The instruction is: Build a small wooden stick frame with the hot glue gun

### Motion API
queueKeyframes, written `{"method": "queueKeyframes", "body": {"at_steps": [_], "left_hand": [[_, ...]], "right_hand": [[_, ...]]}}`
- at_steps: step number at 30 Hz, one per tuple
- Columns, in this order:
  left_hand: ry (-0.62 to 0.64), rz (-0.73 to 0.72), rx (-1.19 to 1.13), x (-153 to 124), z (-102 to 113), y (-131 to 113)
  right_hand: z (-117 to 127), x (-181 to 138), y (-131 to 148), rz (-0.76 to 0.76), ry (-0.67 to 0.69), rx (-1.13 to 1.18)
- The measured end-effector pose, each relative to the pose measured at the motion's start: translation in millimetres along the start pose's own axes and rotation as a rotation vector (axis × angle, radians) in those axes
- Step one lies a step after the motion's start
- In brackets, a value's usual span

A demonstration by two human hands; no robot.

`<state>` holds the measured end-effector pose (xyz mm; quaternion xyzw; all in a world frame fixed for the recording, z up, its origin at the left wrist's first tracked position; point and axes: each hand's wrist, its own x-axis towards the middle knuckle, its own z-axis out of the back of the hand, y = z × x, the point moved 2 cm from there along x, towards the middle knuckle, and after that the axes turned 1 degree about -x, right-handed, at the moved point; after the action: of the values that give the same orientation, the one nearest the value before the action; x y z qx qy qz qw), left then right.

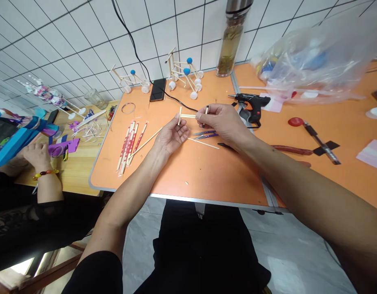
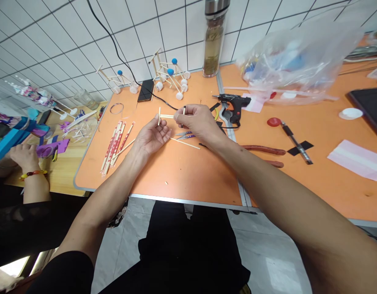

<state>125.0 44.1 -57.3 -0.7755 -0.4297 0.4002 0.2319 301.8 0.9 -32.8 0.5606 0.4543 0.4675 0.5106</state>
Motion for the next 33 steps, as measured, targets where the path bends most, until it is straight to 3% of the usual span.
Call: {"method": "queueKeyframes", "body": {"at_steps": [33], "left_hand": [[0.048,0.017,-0.028,-2.5,-1.2,-0.8]], "right_hand": [[0.3,1.3,-7.0,0.04,0.026,0.031]]}}
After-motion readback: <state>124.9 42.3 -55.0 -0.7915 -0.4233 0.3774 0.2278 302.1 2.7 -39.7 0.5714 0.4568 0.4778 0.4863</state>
